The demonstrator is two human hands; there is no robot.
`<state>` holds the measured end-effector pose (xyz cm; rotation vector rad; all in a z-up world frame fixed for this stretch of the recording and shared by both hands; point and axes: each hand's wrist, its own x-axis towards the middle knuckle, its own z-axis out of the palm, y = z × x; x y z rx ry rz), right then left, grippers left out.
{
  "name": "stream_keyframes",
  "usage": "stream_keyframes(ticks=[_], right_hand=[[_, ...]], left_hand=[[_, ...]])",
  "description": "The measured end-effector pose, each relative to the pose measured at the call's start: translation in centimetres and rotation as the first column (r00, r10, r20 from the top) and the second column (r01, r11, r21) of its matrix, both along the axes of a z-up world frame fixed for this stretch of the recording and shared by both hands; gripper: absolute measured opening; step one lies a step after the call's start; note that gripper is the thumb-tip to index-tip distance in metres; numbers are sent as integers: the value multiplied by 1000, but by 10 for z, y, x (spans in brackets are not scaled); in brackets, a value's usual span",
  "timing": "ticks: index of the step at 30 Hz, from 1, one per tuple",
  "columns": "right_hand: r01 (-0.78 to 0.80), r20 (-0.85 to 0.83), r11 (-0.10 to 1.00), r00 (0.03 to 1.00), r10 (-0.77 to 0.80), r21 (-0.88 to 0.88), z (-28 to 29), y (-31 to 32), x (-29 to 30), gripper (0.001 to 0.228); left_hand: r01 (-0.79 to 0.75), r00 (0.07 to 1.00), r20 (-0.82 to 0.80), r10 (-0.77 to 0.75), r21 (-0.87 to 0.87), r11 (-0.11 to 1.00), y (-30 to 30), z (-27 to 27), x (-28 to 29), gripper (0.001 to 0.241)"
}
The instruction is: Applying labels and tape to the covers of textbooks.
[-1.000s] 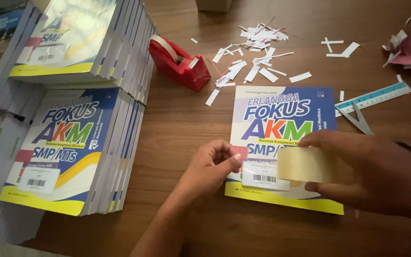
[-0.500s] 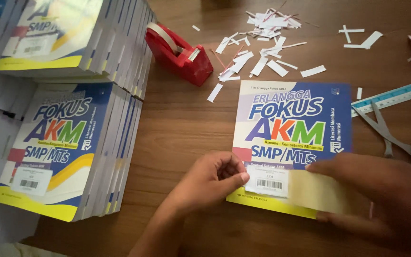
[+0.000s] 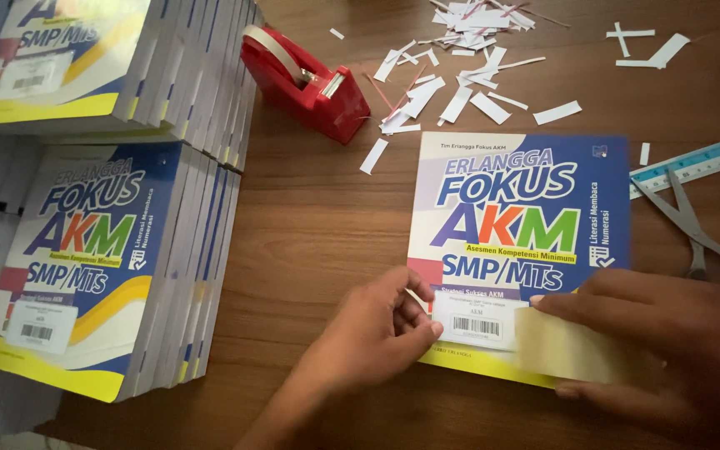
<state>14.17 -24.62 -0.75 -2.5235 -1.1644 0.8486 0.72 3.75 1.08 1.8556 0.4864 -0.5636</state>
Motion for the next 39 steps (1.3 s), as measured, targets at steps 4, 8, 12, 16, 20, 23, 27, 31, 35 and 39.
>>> stream_keyframes(ticks=[4,8,12,16,20,23,27,31,35,39], right_hand=[[9,-38,998,999,-6,67,7,9,-1,84],[30,-73,999,997,-33,-35,9,17,1,73],[-18,-21,999,1000,19,50,5,13,-3,73],[-41,-15,998,999,42,52,3,15,-4,71],[-32,-4,998,999,32,49,3,16,-6,71],[-58,11,992,998,57,111,3,16,-7,70],[-67,-35,997,997,66,-34,8,20,-6,72],[-73,28,986,997,70,148,5,18,-10,69],[-106,107,976,990,87,189,3,18,-14,70],[-91,54,991,995,86,97,4,20,-12,69]], left_hand=[[43,999,1,-44,110,993,1,-2,0,23],[23,1000,-13,-21,130,991,-1,-7,0,23],[11,1000,-22,-7,149,989,-4,0,1,21],[34,999,-35,-28,188,982,-5,-2,3,20],[-9,998,-62,18,147,989,-5,3,4,20],[-24,999,-41,27,71,997,-1,-1,3,23],[-5,994,-108,9,34,999,2,2,7,23],[-70,996,-63,69,-14,997,1,0,7,23],[-82,996,-23,83,36,996,-1,-8,4,23],[-26,995,-92,35,103,994,-3,1,10,27]])
